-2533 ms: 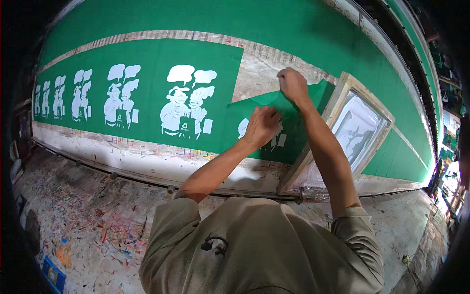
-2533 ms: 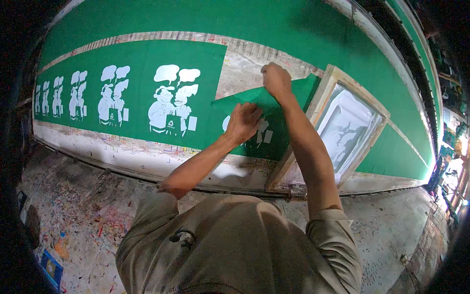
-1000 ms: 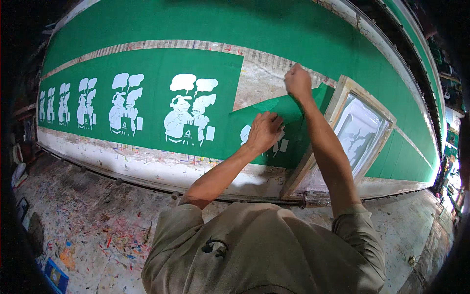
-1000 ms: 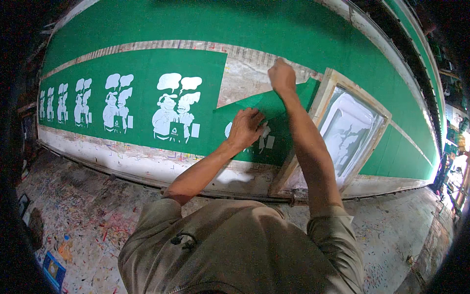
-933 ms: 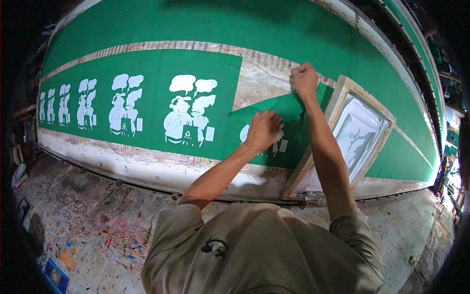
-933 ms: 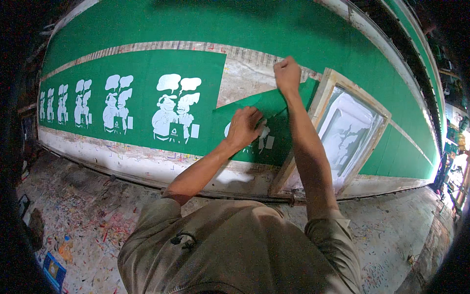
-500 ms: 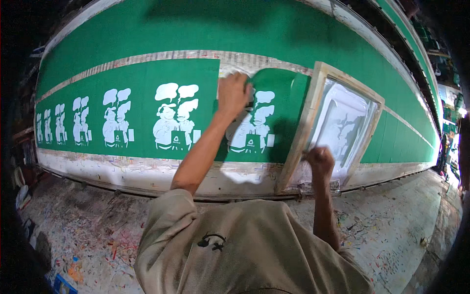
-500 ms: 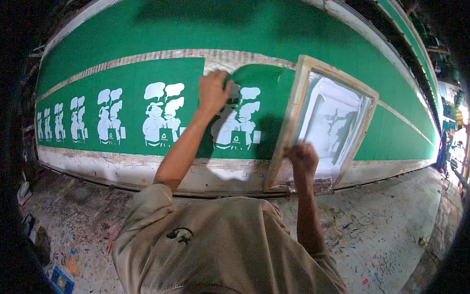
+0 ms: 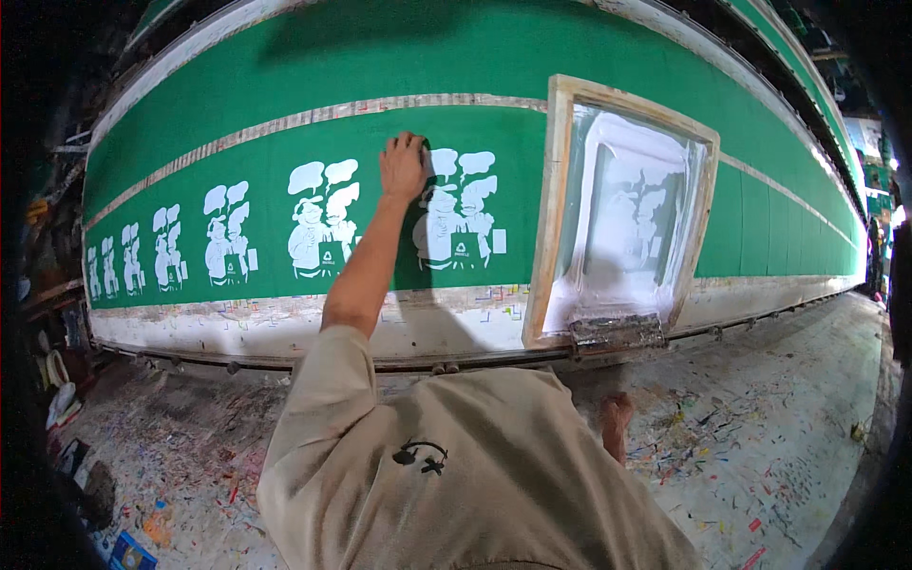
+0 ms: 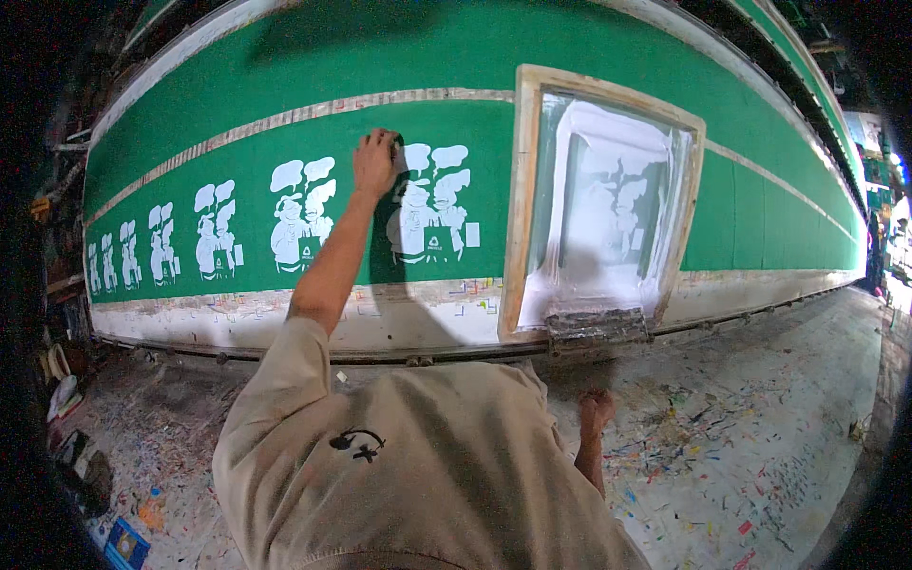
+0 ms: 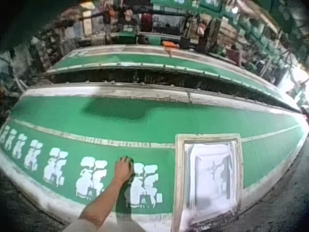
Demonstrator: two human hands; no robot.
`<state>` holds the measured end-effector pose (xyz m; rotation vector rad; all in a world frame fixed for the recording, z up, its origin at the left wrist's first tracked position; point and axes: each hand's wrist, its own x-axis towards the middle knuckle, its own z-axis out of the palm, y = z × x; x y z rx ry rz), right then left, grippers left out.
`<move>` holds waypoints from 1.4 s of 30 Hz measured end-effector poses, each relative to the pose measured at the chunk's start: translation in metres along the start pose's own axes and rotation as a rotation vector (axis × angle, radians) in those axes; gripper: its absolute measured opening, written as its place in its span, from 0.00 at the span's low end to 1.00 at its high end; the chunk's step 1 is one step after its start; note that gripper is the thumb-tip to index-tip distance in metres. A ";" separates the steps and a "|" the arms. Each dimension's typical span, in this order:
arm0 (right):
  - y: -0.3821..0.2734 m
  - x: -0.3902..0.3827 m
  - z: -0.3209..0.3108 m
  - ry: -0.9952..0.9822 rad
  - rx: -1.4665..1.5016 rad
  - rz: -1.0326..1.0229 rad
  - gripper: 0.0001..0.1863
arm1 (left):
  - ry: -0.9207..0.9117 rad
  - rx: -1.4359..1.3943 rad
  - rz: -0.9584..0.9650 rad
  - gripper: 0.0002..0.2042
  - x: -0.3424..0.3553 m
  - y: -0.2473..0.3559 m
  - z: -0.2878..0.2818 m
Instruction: Applying ink to fabric through a stencil frame using a squeegee in a commercial print shop.
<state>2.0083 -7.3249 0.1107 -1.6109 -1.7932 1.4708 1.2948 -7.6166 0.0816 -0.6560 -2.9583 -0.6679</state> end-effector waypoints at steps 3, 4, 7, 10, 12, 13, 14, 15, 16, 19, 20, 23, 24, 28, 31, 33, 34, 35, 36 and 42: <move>0.051 0.003 -0.054 -0.031 -0.036 0.276 0.07 | -0.081 0.039 0.028 0.19 0.029 0.013 0.019; 0.039 0.001 -0.047 -0.102 -0.044 0.285 0.09 | -0.118 0.114 -0.015 0.19 0.030 0.003 0.014; 0.020 0.011 -0.050 -0.168 -0.219 0.340 0.16 | -0.290 0.147 -0.128 0.22 0.050 0.011 0.001; 0.007 0.030 -0.055 -0.154 -0.764 0.268 0.23 | -0.311 0.225 -0.236 0.22 0.049 0.042 0.003; -0.023 0.069 -0.057 -0.165 -1.174 0.234 0.29 | -0.151 0.110 -0.301 0.22 0.032 0.065 0.002; -0.032 0.102 -0.069 -0.206 -1.200 0.350 0.31 | -0.036 -0.038 -0.291 0.21 0.015 0.078 0.008; -0.010 0.131 -0.098 -0.046 -1.048 0.132 0.32 | 0.121 -0.282 -0.196 0.22 -0.002 0.096 0.025; 0.025 0.147 -0.135 0.137 -0.901 -0.051 0.32 | 0.096 -0.520 -0.254 0.23 -0.021 0.146 0.044; 0.009 0.167 -0.113 0.139 -0.608 -0.044 0.26 | 0.025 -0.627 -0.381 0.26 -0.061 0.181 0.035; -0.052 0.271 -0.082 0.060 -0.120 -0.415 0.20 | -0.022 -0.634 -0.461 0.29 -0.136 0.265 0.030; -0.069 0.309 -0.073 0.036 -0.187 -0.404 0.22 | 0.111 -0.727 -0.365 0.30 -0.151 0.280 0.048; -0.132 0.366 -0.008 -0.024 -0.244 -0.500 0.29 | 0.201 -0.697 -0.365 0.32 -0.163 0.292 0.048; -0.131 0.378 0.003 -0.168 -0.091 -0.364 0.30 | 0.137 -0.630 -0.439 0.32 -0.159 0.302 0.042; -0.145 0.379 0.063 -0.128 -0.360 -0.136 0.35 | 0.158 -0.858 -0.453 0.31 -0.159 0.309 0.040; -0.220 0.322 0.073 -0.392 0.138 -0.152 0.37 | 0.315 -0.763 -0.398 0.27 -0.163 0.293 0.030; -0.243 0.307 0.075 -0.490 0.187 -0.273 0.37 | 0.307 -0.770 -0.435 0.27 -0.150 0.283 0.011; -0.263 0.301 0.089 -0.427 0.072 -0.301 0.35 | 0.310 -0.773 -0.465 0.26 -0.137 0.273 0.002; -0.280 0.294 0.106 -0.365 -0.044 -0.328 0.33 | 0.313 -0.769 -0.526 0.23 -0.133 0.252 0.001; -0.288 0.284 0.120 -0.295 -0.161 -0.346 0.31 | 0.303 -0.781 -0.520 0.23 -0.135 0.236 -0.007; -0.211 0.206 0.235 -0.253 -0.047 -0.384 0.22 | 0.346 -0.710 -0.503 0.20 -0.152 0.088 -0.037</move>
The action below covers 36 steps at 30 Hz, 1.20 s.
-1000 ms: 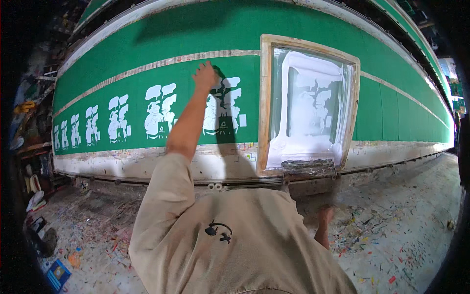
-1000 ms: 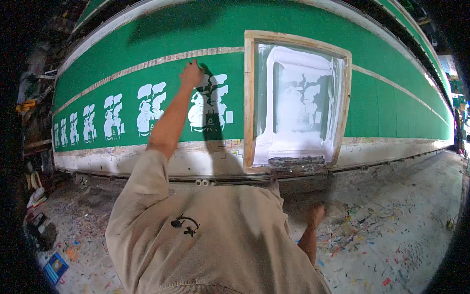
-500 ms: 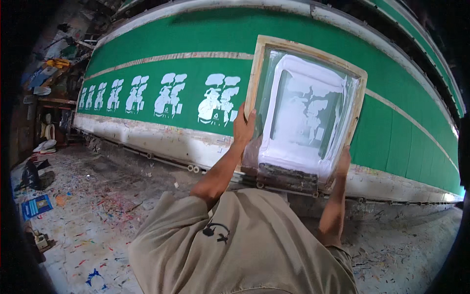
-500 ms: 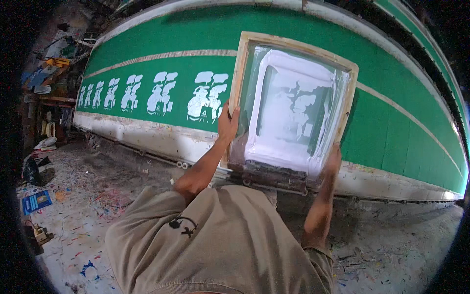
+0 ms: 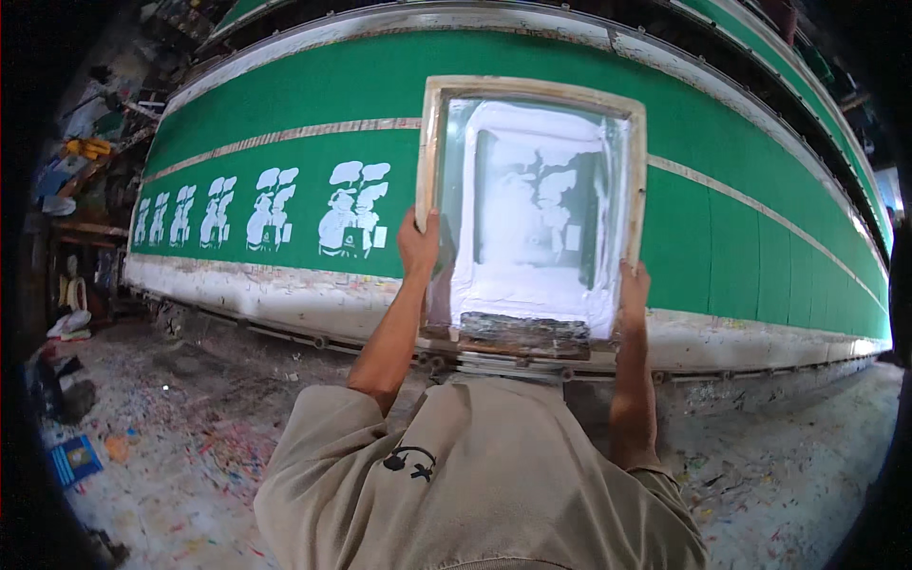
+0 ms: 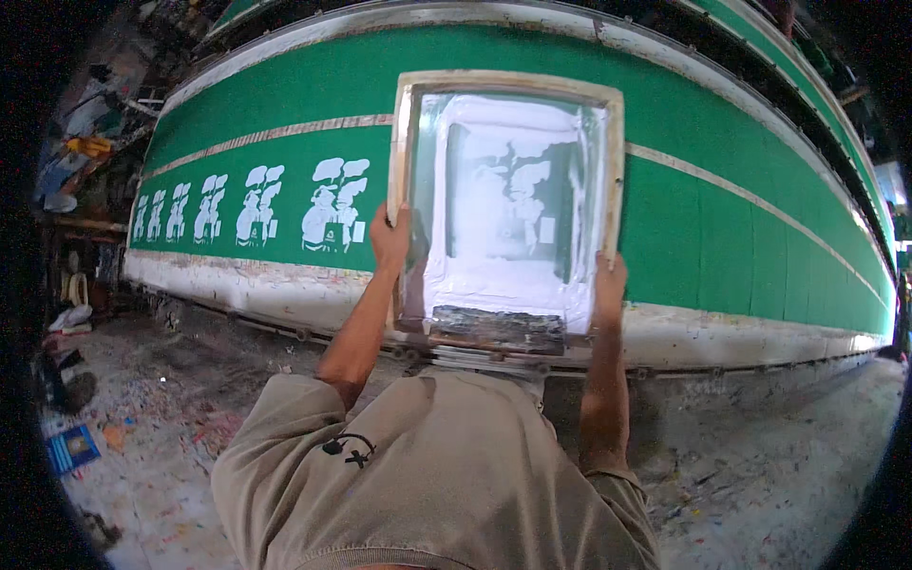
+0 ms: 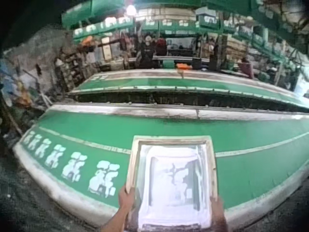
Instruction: Applying ink to fabric through a stencil frame using a squeegee in a commercial print shop.
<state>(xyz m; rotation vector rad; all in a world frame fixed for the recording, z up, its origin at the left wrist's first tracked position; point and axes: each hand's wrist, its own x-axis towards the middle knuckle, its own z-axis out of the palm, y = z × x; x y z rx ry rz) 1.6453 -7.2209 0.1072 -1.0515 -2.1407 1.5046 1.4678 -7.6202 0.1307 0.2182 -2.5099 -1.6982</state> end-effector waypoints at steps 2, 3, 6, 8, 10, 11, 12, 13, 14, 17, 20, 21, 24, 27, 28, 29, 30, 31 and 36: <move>-0.004 -0.035 0.037 -0.112 0.019 0.167 0.21 | 0.013 0.156 -0.063 0.21 0.008 -0.006 -0.043; -0.003 -0.050 0.051 -0.111 -0.029 0.100 0.21 | 0.007 0.152 -0.070 0.21 0.012 -0.018 -0.057; 0.013 -0.080 0.088 -0.075 0.003 0.032 0.22 | 0.000 0.184 -0.070 0.21 0.035 -0.047 -0.086; 0.007 -0.090 0.100 0.004 -0.134 0.025 0.24 | 0.010 0.261 -0.012 0.20 0.036 -0.052 -0.094; -0.008 -0.104 0.113 0.064 -0.243 0.073 0.25 | -0.040 0.227 -0.005 0.20 0.037 -0.059 -0.111; -0.022 -0.110 0.124 0.102 -0.345 0.102 0.26 | -0.060 0.193 -0.001 0.19 0.041 -0.063 -0.121; -0.033 -0.115 0.130 0.126 -0.374 0.092 0.26 | -0.084 0.194 0.004 0.19 0.044 -0.067 -0.127; -0.033 -0.118 0.135 0.163 -0.390 0.086 0.26 | -0.097 0.242 0.040 0.19 0.045 -0.068 -0.129; -0.027 -0.116 0.139 0.196 -0.405 0.075 0.26 | -0.103 0.288 0.078 0.18 0.047 -0.073 -0.133; 0.000 -0.108 0.141 0.326 -0.531 -0.147 0.26 | -0.085 0.622 0.188 0.18 0.054 -0.068 -0.123; 0.007 -0.105 0.139 0.269 -0.634 -0.074 0.25 | -0.149 0.784 0.147 0.17 0.056 -0.061 -0.122; 0.003 -0.108 0.140 0.242 -0.706 -0.049 0.24 | -0.168 0.833 0.154 0.18 0.056 -0.064 -0.126; 0.023 -0.112 0.112 0.162 -0.693 -0.032 0.25 | -0.246 0.865 0.167 0.21 0.048 -0.059 -0.125; -0.012 -0.153 0.110 0.011 -0.730 -0.029 0.28 | -0.288 0.416 0.513 0.23 -0.006 -0.053 -0.157; -0.038 -0.172 0.112 -0.118 -0.589 -0.226 0.26 | -0.372 0.305 0.592 0.25 -0.030 -0.048 -0.168; -0.060 -0.192 0.110 -0.238 -0.445 -0.409 0.25 | -0.567 0.355 0.642 0.26 -0.048 -0.036 -0.184; -0.092 -0.213 0.117 -0.329 -0.531 -0.477 0.24 | -0.758 0.406 0.686 0.26 -0.061 -0.028 -0.197; -0.115 -0.231 0.121 -0.426 -0.614 -0.551 0.23 | -0.757 0.405 0.669 0.26 -0.070 -0.042 -0.198; -0.100 -0.239 0.130 -0.491 -0.625 -0.714 0.26 | -0.809 0.416 0.746 0.22 -0.069 -0.036 -0.178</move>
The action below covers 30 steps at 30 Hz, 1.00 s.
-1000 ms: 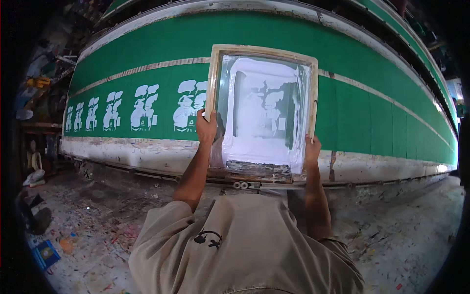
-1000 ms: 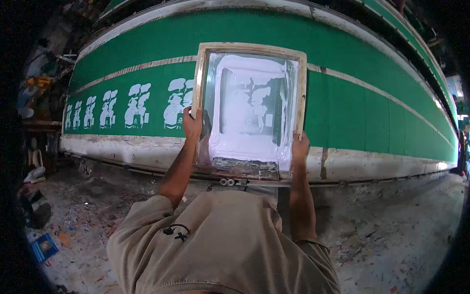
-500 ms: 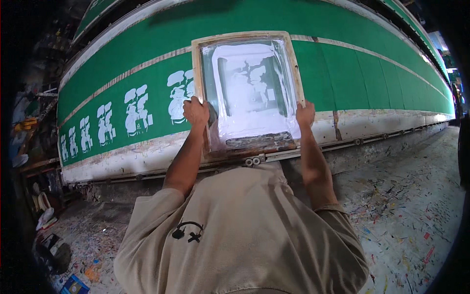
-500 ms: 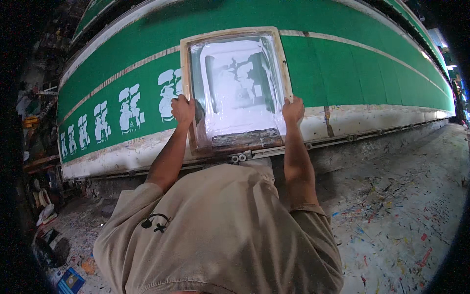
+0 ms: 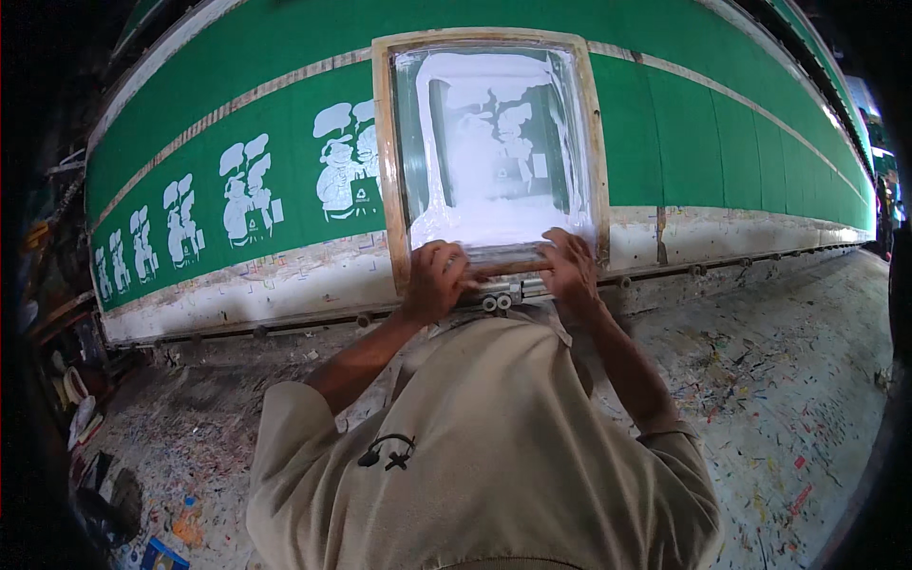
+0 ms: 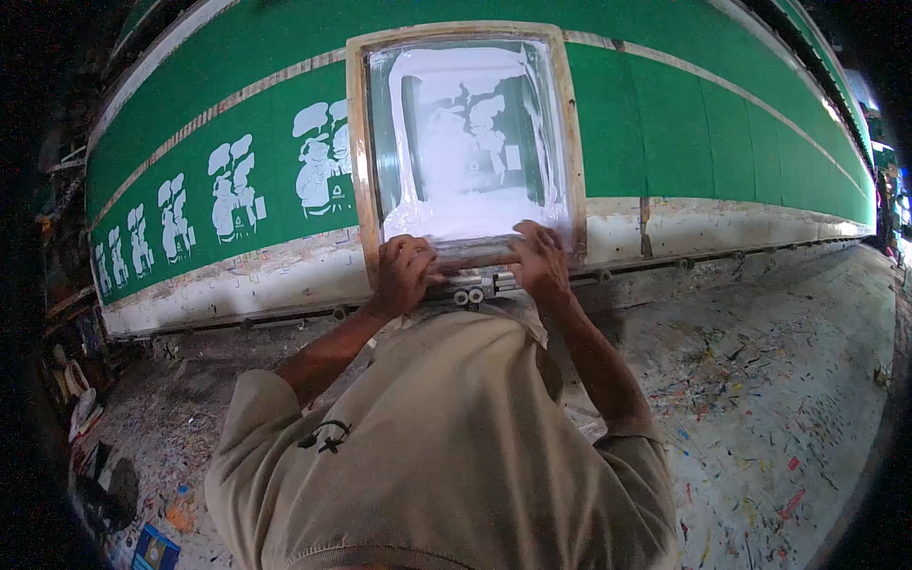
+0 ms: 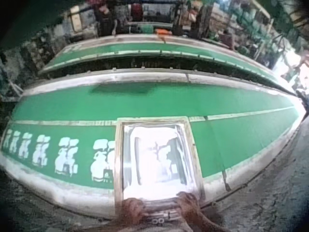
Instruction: Applying ink to fabric through a stencil frame using a squeegee in a commercial print shop.
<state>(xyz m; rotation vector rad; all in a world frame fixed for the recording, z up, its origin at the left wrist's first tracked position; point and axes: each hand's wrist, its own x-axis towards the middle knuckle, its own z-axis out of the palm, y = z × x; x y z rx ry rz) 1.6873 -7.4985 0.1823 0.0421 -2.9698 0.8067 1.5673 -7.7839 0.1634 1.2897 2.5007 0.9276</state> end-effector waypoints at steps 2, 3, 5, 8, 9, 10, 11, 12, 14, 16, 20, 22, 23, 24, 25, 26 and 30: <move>0.002 0.007 -0.007 -0.049 0.114 0.266 0.25 | -0.034 -0.034 0.040 0.21 0.029 0.027 -0.040; -0.004 0.009 -0.012 0.018 0.036 0.249 0.24 | -0.066 -0.069 0.088 0.21 0.041 0.034 -0.059; 0.003 0.020 0.002 0.136 -0.056 0.190 0.25 | -0.060 -0.041 0.051 0.20 0.069 0.031 -0.078; 0.030 0.085 0.004 0.205 -0.179 0.112 0.23 | -0.050 0.101 -0.099 0.17 0.116 -0.019 -0.069; 0.046 0.120 0.002 0.187 -0.176 0.085 0.22 | -0.020 0.163 -0.145 0.17 0.142 -0.040 -0.067; 0.075 0.162 0.005 0.027 -0.300 0.144 0.16 | 0.019 0.199 -0.177 0.15 0.173 -0.067 -0.060; 0.073 0.220 -0.023 -0.173 -0.101 0.208 0.14 | 0.042 0.219 -0.219 0.14 0.200 -0.092 -0.063; 0.095 0.253 -0.026 -0.067 -0.150 0.151 0.13 | 0.120 0.128 -0.181 0.12 0.235 -0.114 -0.064; 0.121 0.321 -0.032 -0.014 -0.193 0.200 0.13 | 0.214 0.117 -0.116 0.10 0.290 -0.151 -0.065; 0.118 0.346 -0.024 -0.093 -0.095 0.250 0.13 | 0.120 -0.005 -0.263 0.12 0.296 -0.175 -0.056; 0.118 0.251 0.030 0.069 -0.313 0.134 0.12 | 0.334 0.140 -0.184 0.12 0.208 -0.132 0.005; 0.084 0.186 0.027 0.035 -0.316 0.116 0.13 | 0.304 0.115 -0.234 0.13 0.144 -0.084 0.014; 0.069 0.154 0.028 -0.026 -0.278 0.143 0.14 | 0.274 0.107 -0.264 0.13 0.112 -0.061 0.017; 0.048 0.125 0.019 -0.064 -0.286 0.128 0.16 | 0.273 0.116 -0.275 0.13 0.078 -0.040 0.022; 0.037 0.091 0.019 -0.014 -0.228 0.110 0.18 | 0.282 0.120 -0.270 0.13 0.049 -0.022 0.030; 0.029 0.068 0.020 0.037 -0.171 0.089 0.19 | 0.294 0.126 -0.265 0.13 0.032 -0.009 0.035; 0.029 0.047 0.021 0.072 -0.228 0.039 0.19 | 0.280 0.012 -0.231 0.13 0.006 -0.020 0.035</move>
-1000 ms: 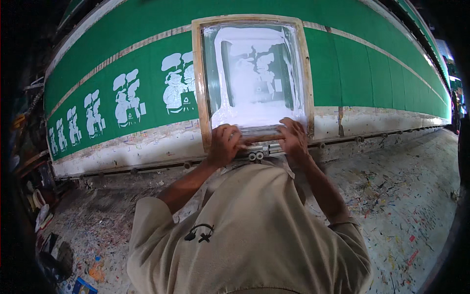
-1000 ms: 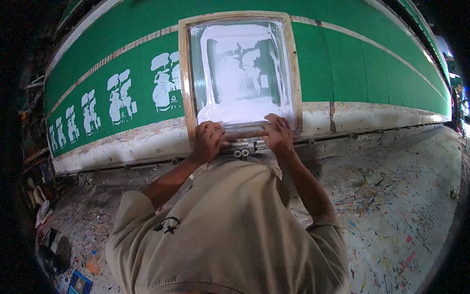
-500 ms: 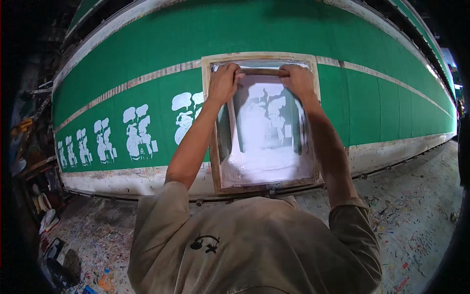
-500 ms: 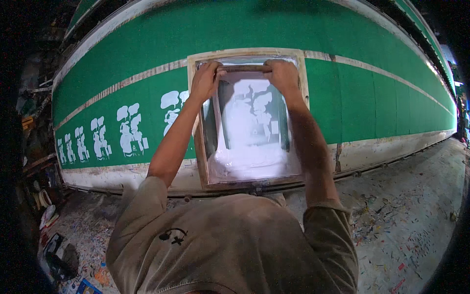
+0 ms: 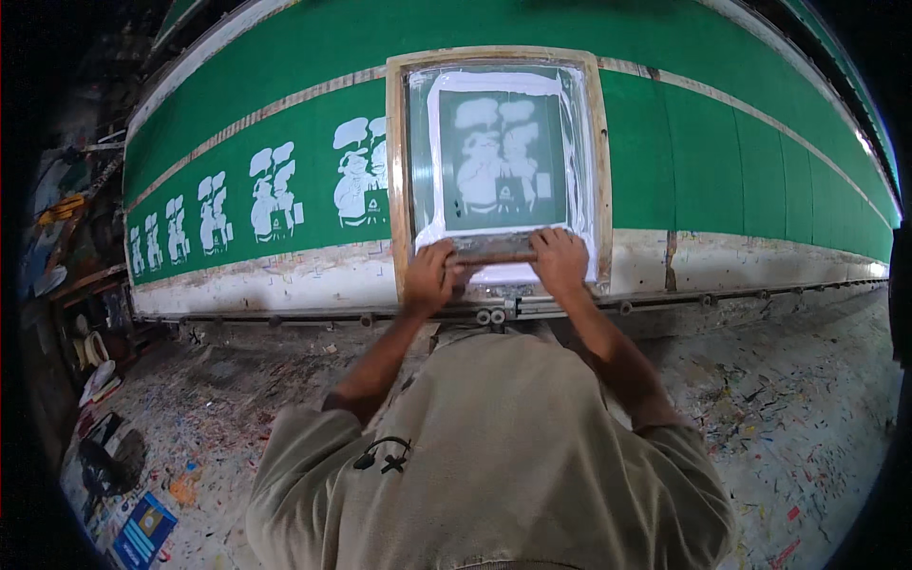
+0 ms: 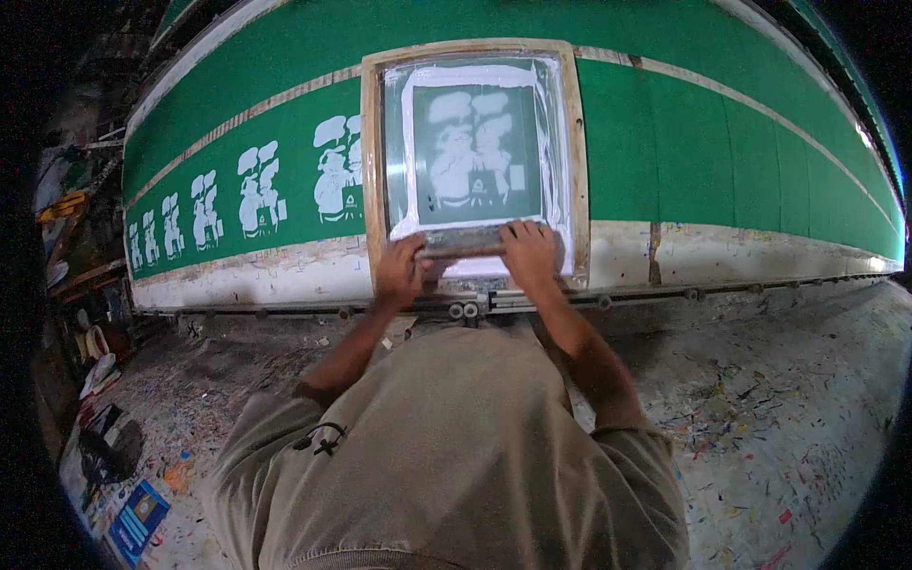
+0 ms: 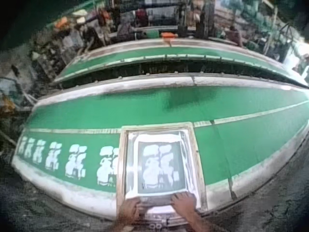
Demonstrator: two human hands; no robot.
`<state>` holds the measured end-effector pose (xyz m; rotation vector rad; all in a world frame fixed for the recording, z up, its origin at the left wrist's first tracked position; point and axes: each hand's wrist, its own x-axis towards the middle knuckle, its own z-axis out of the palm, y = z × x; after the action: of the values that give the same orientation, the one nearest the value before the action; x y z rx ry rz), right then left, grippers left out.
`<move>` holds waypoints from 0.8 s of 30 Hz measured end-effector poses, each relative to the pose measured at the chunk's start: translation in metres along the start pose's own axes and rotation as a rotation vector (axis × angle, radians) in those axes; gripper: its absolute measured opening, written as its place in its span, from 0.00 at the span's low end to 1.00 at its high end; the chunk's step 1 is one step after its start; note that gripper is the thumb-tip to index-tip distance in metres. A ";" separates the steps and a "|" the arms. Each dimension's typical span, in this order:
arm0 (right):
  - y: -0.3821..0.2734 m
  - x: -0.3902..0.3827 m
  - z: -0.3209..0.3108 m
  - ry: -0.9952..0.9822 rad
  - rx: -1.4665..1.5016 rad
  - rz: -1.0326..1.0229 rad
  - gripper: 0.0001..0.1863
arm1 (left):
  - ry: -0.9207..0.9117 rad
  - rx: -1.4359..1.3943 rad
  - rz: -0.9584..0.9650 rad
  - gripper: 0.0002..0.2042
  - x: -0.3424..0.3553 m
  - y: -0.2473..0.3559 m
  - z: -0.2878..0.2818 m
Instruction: Applying ink to fabric through a stencil frame using a squeegee in a commercial print shop.
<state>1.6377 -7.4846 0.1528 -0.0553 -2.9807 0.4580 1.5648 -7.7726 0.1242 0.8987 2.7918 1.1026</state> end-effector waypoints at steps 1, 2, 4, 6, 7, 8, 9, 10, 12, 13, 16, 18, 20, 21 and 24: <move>0.005 0.010 -0.002 -0.077 -0.008 -0.022 0.19 | -0.118 -0.110 -0.065 0.14 0.006 -0.027 -0.008; 0.010 0.018 -0.005 -0.158 -0.020 -0.046 0.18 | -0.234 -0.225 -0.132 0.14 0.014 -0.042 -0.009; 0.029 0.026 -0.020 -0.239 -0.012 -0.037 0.17 | 0.083 0.022 -0.421 0.18 0.067 -0.011 -0.019; 0.016 0.031 -0.025 -0.314 0.023 -0.086 0.17 | 0.301 0.590 -0.346 0.19 0.077 -0.051 -0.025; 0.006 0.021 -0.026 -0.276 0.014 -0.076 0.16 | 0.300 0.589 -0.360 0.19 0.070 -0.064 -0.026; -0.001 0.012 -0.029 -0.236 0.001 -0.057 0.15 | 0.224 0.564 -0.328 0.18 0.070 -0.073 -0.025; -0.001 -0.003 -0.014 -0.209 0.005 -0.032 0.16 | 0.150 0.541 -0.299 0.17 0.069 -0.082 -0.024; 0.001 -0.008 -0.008 -0.218 -0.001 -0.030 0.16 | 0.145 0.532 -0.304 0.17 0.071 -0.081 -0.026; 0.005 0.003 0.003 0.006 -0.026 -0.014 0.18 | 0.029 -0.096 -0.575 0.14 0.074 -0.064 -0.039; 0.011 0.022 0.007 -0.051 -0.038 0.018 0.20 | 0.068 -0.146 -0.560 0.13 0.070 -0.060 -0.039; 0.036 0.121 0.028 0.251 -0.060 -0.038 0.23 | 0.163 -0.279 -0.667 0.16 0.082 -0.043 -0.034; 0.061 0.188 0.030 0.206 -0.104 0.018 0.19 | 0.182 -0.338 -0.709 0.18 0.093 -0.038 -0.031; 0.084 0.221 0.029 0.179 -0.077 0.069 0.17 | 0.194 -0.397 -0.749 0.21 0.105 -0.035 -0.028; 0.094 0.225 0.025 0.146 -0.050 0.129 0.16 | 0.184 -0.377 -0.762 0.22 0.110 -0.033 -0.026; 0.055 0.187 -0.018 -0.304 0.050 0.437 0.20 | 0.250 -0.329 -0.771 0.23 0.081 -0.053 -0.023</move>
<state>1.4556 -7.4162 0.1758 -0.7025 -3.2464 0.6363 1.4648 -7.7768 0.1240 -0.3490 2.5790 1.4834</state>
